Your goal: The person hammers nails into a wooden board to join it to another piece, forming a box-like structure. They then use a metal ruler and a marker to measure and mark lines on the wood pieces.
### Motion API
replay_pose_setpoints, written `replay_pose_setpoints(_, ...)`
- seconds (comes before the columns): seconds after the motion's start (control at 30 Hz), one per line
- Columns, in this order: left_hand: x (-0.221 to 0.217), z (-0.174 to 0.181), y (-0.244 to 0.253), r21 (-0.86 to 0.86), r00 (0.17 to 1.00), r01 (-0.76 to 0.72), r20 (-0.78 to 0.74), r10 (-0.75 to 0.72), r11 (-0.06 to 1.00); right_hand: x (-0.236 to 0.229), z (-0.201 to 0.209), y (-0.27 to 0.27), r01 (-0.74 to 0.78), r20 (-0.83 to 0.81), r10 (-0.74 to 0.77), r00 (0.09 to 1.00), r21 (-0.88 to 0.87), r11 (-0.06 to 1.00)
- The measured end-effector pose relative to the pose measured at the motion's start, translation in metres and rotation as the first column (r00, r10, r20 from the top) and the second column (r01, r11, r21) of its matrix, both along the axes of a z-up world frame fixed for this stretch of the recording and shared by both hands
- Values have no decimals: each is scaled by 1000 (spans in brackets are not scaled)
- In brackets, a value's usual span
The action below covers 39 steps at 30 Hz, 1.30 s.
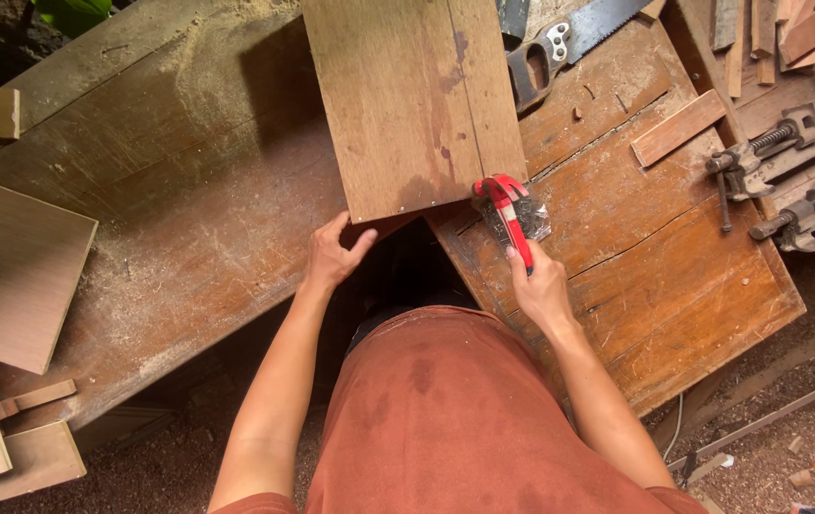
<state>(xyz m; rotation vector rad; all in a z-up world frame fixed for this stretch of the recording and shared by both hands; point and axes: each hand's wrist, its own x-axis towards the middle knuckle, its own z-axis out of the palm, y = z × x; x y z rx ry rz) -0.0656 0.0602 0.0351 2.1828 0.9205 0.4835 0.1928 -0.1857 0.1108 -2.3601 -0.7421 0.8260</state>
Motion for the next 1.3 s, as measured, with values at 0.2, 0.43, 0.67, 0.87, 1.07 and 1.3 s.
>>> replay_pose_setpoints(0.2,34,-1,10,-560,931,-189,160,329,807,0,-24,-5,77,41,-86,996,171,982)
replay_pose_setpoints(0.43,75,-6,41,-667,888,-347,-9,459,659,19,-24,17,187,23,-193,981,170,968)
replay_pose_setpoints(0.67,94,-10,43,-525,870,-428,-20,492,736,50,-71,39,19,363,-227,904,495,868)
replay_pose_setpoints(0.87,92,-14,40,-403,877,-437,6,480,804,83,-106,76,283,22,-321,947,417,864)
replay_pose_setpoints(1.07,87,-24,37,-364,855,-498,-51,517,787,102,-110,86,305,-150,-266,952,401,864)
replay_pose_setpoints(1.3,72,4,44,-314,829,-547,-74,555,776,86,-18,104,463,-468,-289,835,314,829)
